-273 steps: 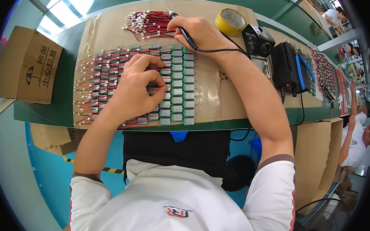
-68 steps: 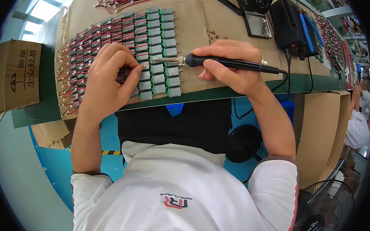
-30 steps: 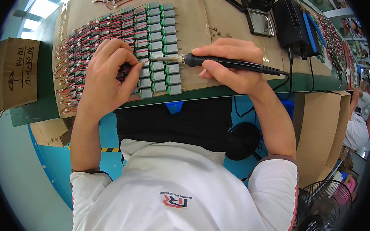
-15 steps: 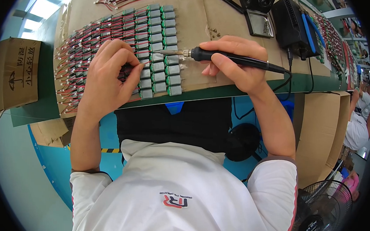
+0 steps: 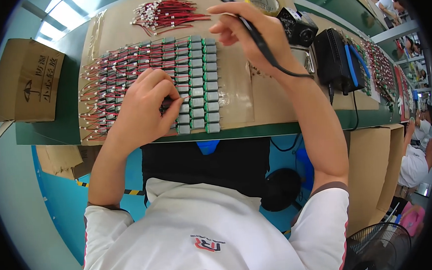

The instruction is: The person solders wires onto small electronic components arranged in a grid at an assembly station. This is done using a soldering iron.

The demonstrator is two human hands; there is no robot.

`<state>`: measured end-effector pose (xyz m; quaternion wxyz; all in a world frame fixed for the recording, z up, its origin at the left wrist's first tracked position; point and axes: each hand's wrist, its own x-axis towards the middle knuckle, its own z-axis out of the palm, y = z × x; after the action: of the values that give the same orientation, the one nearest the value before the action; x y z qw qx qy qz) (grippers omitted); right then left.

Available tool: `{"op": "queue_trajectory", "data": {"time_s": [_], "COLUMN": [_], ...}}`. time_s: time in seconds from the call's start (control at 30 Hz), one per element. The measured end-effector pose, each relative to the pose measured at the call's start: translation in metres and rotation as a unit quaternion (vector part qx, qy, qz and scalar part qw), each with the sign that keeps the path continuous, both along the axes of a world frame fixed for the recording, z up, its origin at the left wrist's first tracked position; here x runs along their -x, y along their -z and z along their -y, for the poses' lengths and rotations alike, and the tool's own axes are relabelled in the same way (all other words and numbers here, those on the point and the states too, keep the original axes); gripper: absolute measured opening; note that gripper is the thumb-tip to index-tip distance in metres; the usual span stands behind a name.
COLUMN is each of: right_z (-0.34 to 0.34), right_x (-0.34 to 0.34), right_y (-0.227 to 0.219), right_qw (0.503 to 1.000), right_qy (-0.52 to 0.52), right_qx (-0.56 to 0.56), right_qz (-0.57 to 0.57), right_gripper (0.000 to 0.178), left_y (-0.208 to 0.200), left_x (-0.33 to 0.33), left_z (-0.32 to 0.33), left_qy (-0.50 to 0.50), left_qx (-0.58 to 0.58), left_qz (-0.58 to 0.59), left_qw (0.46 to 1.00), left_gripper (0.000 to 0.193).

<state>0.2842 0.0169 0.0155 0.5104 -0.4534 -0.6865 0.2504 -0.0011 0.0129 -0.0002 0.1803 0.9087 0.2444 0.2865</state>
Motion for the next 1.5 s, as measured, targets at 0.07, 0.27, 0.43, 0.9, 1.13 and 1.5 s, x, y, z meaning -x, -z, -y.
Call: {"op": "queue_trajectory", "data": {"time_s": [0.07, 0.27, 0.43, 0.9, 1.13, 1.5], "right_z": [-0.032, -0.089, -0.103, -0.066, -0.026, 0.06], "right_x": [0.002, 0.016, 0.018, 0.01, -0.001, 0.026], "right_y": [0.007, 0.025, 0.03, 0.016, 0.002, 0.009], "right_qw": [0.994, 0.963, 0.954, 0.986, 0.99, 0.987], "right_qy": [-0.019, -0.067, -0.054, 0.016, 0.017, -0.072], "right_qx": [-0.055, -0.127, -0.112, -0.016, -0.027, -0.083], "right_qz": [0.097, 0.228, 0.271, 0.163, 0.136, 0.118], "right_gripper": [0.022, 0.036, 0.03, 0.037, 0.041, 0.036], "left_y": [-0.002, -0.001, -0.001, 0.0, -0.004, -0.03], "left_x": [0.001, -0.001, -0.001, 0.0, 0.001, 0.005], "left_z": [0.001, 0.001, 0.001, 0.003, 0.004, 0.007], "left_qy": [-0.001, 0.003, -0.001, -0.012, -0.03, -0.077], "left_qx": [0.006, -0.014, -0.011, -0.003, 0.022, -0.017], "left_qz": [-0.006, -0.013, -0.018, 0.011, 0.018, 0.063], "left_qw": [1.0, 1.0, 1.0, 1.0, 0.999, 0.995], "left_gripper": [0.016, 0.015, 0.014, 0.015, 0.018, 0.034]}}
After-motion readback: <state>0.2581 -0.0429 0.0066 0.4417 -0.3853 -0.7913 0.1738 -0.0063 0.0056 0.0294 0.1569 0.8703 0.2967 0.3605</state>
